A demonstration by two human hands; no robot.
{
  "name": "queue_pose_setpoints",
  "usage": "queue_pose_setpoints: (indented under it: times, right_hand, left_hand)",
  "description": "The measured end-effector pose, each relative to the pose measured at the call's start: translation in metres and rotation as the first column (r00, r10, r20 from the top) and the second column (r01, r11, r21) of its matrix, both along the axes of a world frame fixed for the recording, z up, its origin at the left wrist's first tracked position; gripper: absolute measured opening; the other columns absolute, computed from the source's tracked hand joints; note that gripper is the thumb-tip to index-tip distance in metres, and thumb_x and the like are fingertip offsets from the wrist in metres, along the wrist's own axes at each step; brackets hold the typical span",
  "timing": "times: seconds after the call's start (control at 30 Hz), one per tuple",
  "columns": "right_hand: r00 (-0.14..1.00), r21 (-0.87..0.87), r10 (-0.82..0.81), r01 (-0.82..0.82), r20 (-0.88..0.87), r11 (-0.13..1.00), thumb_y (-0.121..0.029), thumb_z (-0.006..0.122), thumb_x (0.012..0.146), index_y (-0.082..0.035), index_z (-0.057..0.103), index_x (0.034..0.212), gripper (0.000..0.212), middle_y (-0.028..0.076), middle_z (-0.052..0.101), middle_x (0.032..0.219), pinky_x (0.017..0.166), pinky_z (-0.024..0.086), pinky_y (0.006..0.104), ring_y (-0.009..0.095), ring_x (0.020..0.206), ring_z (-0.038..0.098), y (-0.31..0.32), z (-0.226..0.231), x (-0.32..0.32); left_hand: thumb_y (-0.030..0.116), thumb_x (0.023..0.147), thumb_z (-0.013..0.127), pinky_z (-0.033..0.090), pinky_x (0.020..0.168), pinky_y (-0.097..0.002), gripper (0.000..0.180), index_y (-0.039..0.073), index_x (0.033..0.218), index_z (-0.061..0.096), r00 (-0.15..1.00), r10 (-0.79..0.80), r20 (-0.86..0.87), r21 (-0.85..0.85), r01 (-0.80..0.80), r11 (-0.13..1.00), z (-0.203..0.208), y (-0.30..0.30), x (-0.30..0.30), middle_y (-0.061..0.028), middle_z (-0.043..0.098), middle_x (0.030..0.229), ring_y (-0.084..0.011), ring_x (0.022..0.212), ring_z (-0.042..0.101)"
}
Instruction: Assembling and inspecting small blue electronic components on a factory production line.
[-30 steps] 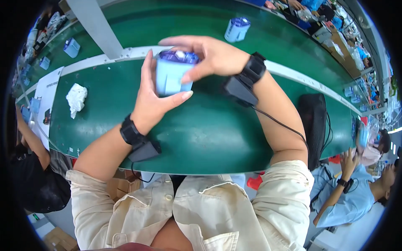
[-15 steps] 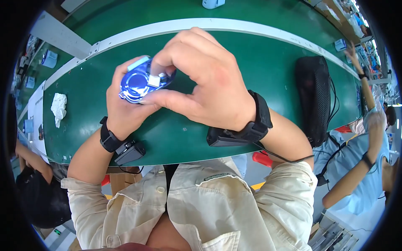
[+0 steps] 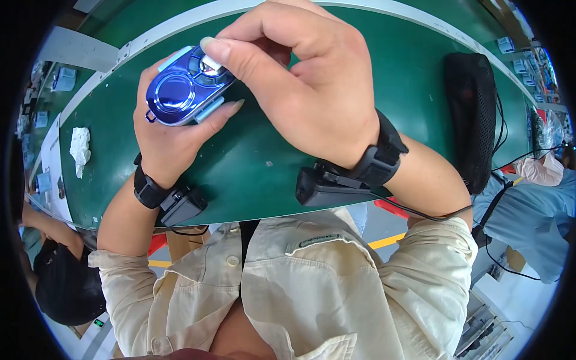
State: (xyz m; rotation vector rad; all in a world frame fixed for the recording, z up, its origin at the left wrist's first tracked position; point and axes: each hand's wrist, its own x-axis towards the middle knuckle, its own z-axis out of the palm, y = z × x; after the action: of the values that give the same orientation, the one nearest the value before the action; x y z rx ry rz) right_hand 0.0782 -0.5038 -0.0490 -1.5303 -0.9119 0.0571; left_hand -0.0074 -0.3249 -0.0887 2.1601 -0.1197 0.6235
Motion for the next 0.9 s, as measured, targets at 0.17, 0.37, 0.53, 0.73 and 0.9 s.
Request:
queue_pose_setpoints:
  times: [0.17,0.37,0.53,0.73,0.9]
  right_hand:
    - [0.937,-0.135,-0.284,0.314,0.203,0.94,0.002,0.071,0.08,0.004,0.07,0.086,0.007,0.013,0.064,0.073,0.056,0.044,0.0251,0.018,0.061,0.059,0.011,0.028,-0.024]
    - [0.913,-0.142,-0.283,0.335,0.295,0.932,0.003,0.07,0.079,0.004,0.069,0.084,0.005,0.013,0.063,0.07,0.056,0.045,0.0262,0.02,0.06,0.058,0.011,0.027,-0.024]
    - [0.854,-0.208,-0.255,0.38,0.454,0.901,0.0,0.072,0.075,0.001,0.069,0.083,0.009,0.009,0.061,0.069,0.056,0.039,0.0289,0.02,0.057,0.055,0.008,0.027,-0.022]
    - [0.723,-0.251,-0.208,0.473,0.659,0.845,-0.004,0.073,0.07,-0.003,0.069,0.082,0.013,0.005,0.06,0.067,0.056,0.032,0.0321,0.02,0.054,0.052,0.004,0.035,-0.021]
    - [0.728,-0.239,-0.206,0.457,0.654,0.857,-0.006,0.074,0.067,-0.003,0.068,0.08,0.014,0.004,0.059,0.066,0.056,0.031,0.0329,0.02,0.054,0.051,0.003,0.03,-0.016]
  left_hand:
    - [0.016,0.062,0.091,0.053,0.081,-0.0276,0.07,0.001,0.117,0.05,0.997,0.049,0.058,0.093,-0.054,0.994,-0.001,0.001,0.001,-0.0092,0.065,0.106,-0.0156,0.095,0.065]
    - [0.019,0.061,0.09,0.052,0.075,-0.0289,0.065,0.002,0.112,0.054,0.995,0.104,0.01,-0.119,-0.102,0.988,0.007,-0.008,0.004,-0.0102,0.065,0.098,-0.0188,0.086,0.064]
    - [0.017,0.056,0.087,0.048,0.069,-0.0323,0.062,0.0,0.107,0.057,0.962,0.255,-0.096,-0.184,-0.269,0.945,0.026,-0.024,0.007,-0.0136,0.061,0.089,-0.0285,0.076,0.059]
    - [0.021,0.064,0.09,0.054,0.077,-0.0272,0.065,0.003,0.115,0.054,0.983,0.12,0.137,0.2,-0.146,0.969,-0.006,0.006,0.005,-0.0083,0.068,0.103,-0.0144,0.091,0.067]
    - [0.022,0.064,0.089,0.055,0.076,-0.0272,0.064,0.005,0.115,0.055,0.969,0.15,0.197,0.318,-0.208,0.925,-0.005,0.004,0.007,-0.0084,0.068,0.102,-0.0157,0.089,0.068]
